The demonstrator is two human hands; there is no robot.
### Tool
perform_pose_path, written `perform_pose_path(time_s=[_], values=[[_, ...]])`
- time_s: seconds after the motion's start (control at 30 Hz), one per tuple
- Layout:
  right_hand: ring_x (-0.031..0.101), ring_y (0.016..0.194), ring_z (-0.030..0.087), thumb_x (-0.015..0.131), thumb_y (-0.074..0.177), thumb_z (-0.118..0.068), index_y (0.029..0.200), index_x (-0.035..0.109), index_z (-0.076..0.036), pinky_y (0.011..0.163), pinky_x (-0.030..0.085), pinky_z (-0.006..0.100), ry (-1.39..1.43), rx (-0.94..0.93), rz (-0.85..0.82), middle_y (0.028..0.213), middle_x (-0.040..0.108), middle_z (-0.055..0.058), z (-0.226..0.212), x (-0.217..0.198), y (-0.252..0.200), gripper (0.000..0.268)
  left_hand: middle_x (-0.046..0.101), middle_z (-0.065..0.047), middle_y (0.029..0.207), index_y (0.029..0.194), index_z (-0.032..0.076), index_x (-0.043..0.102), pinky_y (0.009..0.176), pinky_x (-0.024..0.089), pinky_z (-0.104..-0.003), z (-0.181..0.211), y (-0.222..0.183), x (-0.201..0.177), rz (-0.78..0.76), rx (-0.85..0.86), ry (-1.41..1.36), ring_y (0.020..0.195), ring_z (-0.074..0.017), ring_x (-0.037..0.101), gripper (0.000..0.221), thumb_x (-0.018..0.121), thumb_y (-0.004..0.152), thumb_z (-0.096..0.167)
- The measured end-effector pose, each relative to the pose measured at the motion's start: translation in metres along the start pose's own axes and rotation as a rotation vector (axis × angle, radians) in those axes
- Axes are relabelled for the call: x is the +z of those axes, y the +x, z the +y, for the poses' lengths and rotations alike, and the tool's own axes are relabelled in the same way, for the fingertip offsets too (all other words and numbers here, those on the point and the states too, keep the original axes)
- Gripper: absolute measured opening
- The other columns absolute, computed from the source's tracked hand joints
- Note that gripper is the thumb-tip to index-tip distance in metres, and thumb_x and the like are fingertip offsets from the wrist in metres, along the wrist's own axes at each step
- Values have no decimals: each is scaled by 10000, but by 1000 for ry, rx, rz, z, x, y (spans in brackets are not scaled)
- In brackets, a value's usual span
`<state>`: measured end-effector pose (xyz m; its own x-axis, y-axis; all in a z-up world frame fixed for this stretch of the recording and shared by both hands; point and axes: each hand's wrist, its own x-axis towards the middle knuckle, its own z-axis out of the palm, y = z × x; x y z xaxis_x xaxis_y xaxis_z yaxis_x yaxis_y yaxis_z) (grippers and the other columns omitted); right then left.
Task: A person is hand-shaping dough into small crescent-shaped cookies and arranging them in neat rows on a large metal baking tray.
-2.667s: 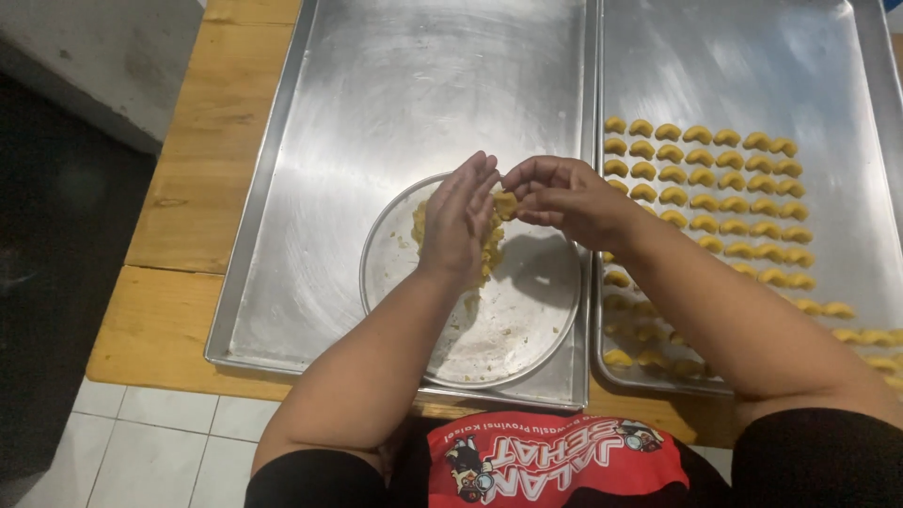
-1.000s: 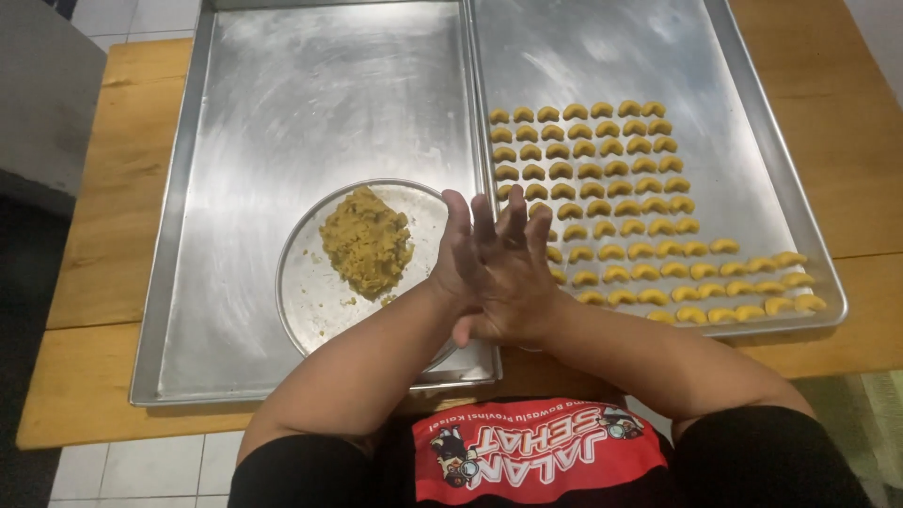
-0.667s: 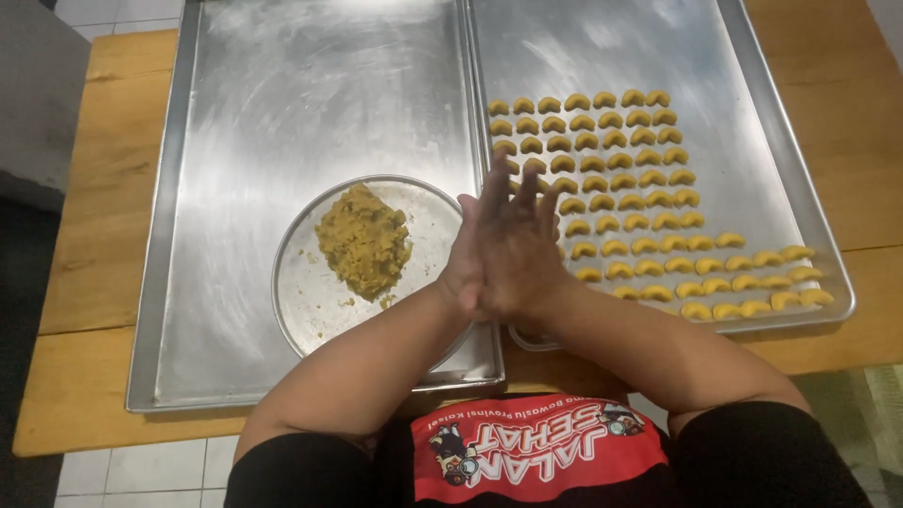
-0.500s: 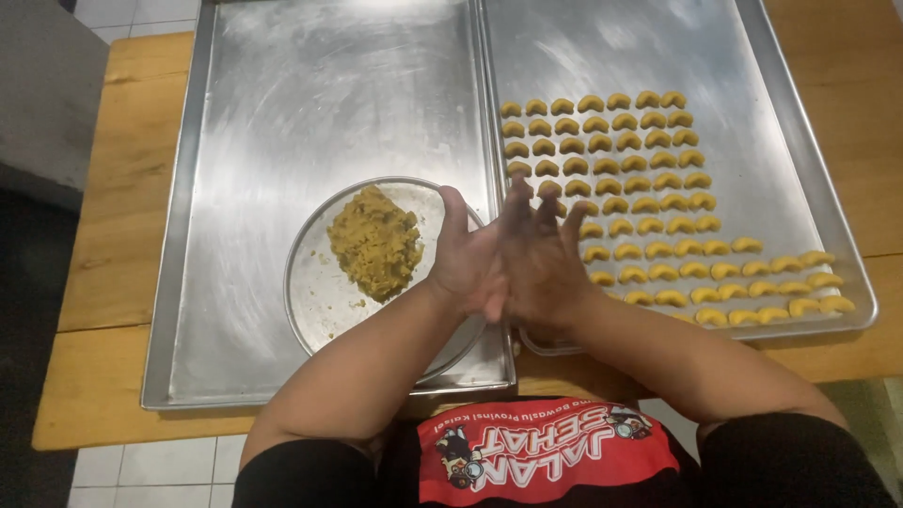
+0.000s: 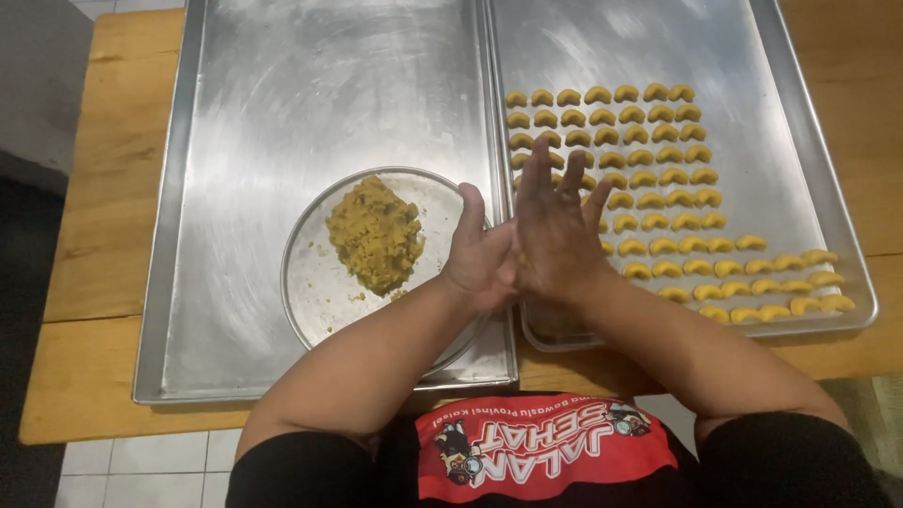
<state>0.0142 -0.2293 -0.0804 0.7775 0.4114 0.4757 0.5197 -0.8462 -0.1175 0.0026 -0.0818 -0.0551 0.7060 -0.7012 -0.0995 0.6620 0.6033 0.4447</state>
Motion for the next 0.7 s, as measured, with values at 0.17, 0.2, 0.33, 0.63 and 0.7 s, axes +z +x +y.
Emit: perform_pose_path(time_s=[0.17,0.2,0.33,0.63,0.7], values=[[-261,1451,527,-178,791,-870,1645,-87,-121,1082,-147,783,791,155,-186,1721,-49,194,-6,-73,22,1140,690,-136,1082,1388,87,514,754,606,-300,-1,7,-5,-133,-52,-249,837,-202,704,1253,347,628,1069],[-247,1454,534,-189,766,-880,1645,-71,-121,1095,-131,780,855,189,-204,1721,-34,194,-5,-82,25,1168,676,-157,1195,1453,104,465,799,592,-307,-3,9,-12,-172,-44,-259,913,-214,700,1306,323,606,1089],[-196,1466,573,-67,833,-868,1624,-108,-49,1078,-123,797,521,140,-184,1695,-26,283,-10,-59,20,1139,637,-193,1327,1517,138,401,766,622,-278,-6,11,-29,-189,-56,-267,871,-185,733,1324,402,582,1076],[-296,1470,501,31,726,-986,1634,-57,17,1072,-284,655,158,-161,4,1694,-159,238,-27,-4,-14,1356,675,2,1081,1172,202,627,1082,477,-379,13,-12,32,0,96,-288,1052,-202,672,922,373,734,972],[-196,1451,610,141,862,-920,1613,-207,-57,1033,-99,847,280,183,-64,1698,-127,269,-5,-12,5,1196,206,-113,1682,1659,211,91,1222,266,-500,14,-12,34,-153,22,-19,1532,-295,235,1234,167,672,947]])
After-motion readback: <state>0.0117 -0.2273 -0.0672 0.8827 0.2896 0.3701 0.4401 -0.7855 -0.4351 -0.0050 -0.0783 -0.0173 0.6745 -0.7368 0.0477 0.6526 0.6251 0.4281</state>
